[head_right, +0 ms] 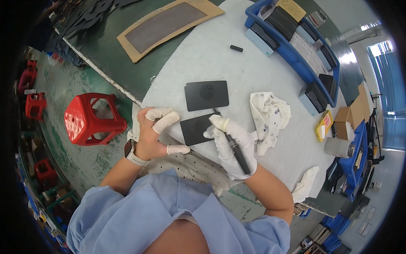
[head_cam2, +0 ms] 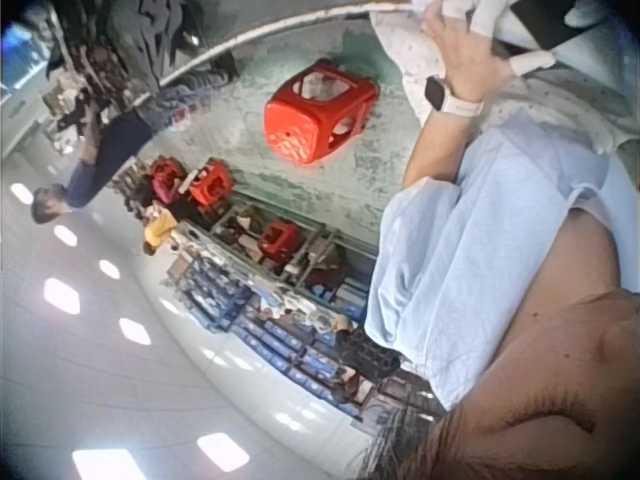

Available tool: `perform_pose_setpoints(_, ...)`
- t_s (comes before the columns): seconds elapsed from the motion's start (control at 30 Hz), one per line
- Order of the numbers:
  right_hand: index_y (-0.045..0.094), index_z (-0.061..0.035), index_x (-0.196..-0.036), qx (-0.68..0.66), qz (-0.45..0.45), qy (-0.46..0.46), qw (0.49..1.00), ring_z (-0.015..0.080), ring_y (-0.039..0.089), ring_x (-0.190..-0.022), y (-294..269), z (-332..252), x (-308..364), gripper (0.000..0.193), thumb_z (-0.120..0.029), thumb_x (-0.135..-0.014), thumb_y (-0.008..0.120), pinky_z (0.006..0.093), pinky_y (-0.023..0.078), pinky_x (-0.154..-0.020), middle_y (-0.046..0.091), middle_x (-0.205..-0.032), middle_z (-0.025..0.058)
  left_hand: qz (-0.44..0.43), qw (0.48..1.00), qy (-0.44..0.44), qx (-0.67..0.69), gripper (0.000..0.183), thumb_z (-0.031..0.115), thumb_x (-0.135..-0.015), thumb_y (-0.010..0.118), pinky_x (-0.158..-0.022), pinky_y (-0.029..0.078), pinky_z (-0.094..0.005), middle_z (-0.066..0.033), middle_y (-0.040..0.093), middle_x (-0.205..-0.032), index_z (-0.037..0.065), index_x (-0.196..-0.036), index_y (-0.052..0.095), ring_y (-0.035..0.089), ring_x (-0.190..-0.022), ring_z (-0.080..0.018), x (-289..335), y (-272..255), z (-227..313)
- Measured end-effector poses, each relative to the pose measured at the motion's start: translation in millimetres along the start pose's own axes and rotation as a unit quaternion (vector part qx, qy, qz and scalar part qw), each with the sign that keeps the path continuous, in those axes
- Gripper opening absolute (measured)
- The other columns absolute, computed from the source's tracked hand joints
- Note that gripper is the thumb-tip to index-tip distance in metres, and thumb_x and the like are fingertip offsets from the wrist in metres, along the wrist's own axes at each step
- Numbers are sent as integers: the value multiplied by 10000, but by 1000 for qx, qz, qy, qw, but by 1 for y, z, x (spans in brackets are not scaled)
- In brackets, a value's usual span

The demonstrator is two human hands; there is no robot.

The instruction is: The person wipes the surface of small black rectangular electronic devices with a white cloth. They handle the devices one by one, turning them over to clean different sides. The person also uses a black marker to write on the surface of the devices. The cleaned and marked items are placed into a blue plastic bin.

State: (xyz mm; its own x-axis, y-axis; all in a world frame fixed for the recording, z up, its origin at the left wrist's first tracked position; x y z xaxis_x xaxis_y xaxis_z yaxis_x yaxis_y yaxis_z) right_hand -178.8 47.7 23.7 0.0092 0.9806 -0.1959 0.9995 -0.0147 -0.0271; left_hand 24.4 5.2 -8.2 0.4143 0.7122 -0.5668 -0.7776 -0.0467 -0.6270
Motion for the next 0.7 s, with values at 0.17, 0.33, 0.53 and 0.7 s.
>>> perform_pose_setpoints(0.17,537,-43,-1198,250,-148,-164,943,271,588,-834,13,-9,-13,470,-9,-743,651,357,487,-713,614,-943,109,0,1000,-7,-10,764,526,-535,849,-882,325,-379,-15,573,-1103,119,-1142,627,451,-988,-255,0,1,0)
perform_pose_setpoints(0.33,462,-37,-1252,303,-213,-143,918,373,569,-900,24,-5,-16,543,-38,-740,643,403,487,-754,603,-936,118,-5,1000,0,-8,817,529,-513,865,-909,314,-382,-43,560,-1127,122,-1165,590,456,-1019,-252,1,1,-1)
perform_pose_setpoints(0.53,519,-35,-1248,261,-168,-189,932,309,568,-797,29,-9,-31,465,-47,-793,611,394,468,-691,592,-792,109,-3,1000,-12,9,827,528,-515,866,-902,321,-379,-43,571,-1115,114,-1171,579,464,-1007,-255,0,1,-1)
perform_pose_setpoints(0.7,568,-67,-1270,164,-100,-33,981,240,574,-722,7,-9,-30,414,-256,-909,636,365,470,-694,623,-855,93,-7,1000,-15,-7,823,537,-530,859,-900,322,-376,-50,577,-1130,112,-1175,573,468,-1006,-249,0,0,1)
Point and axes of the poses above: each hand's wrist, its own x-axis away from the middle knuckle, its own y-axis out of the palm, z = x × y, the point moved 4 cm from there along -x, towards the middle knuckle
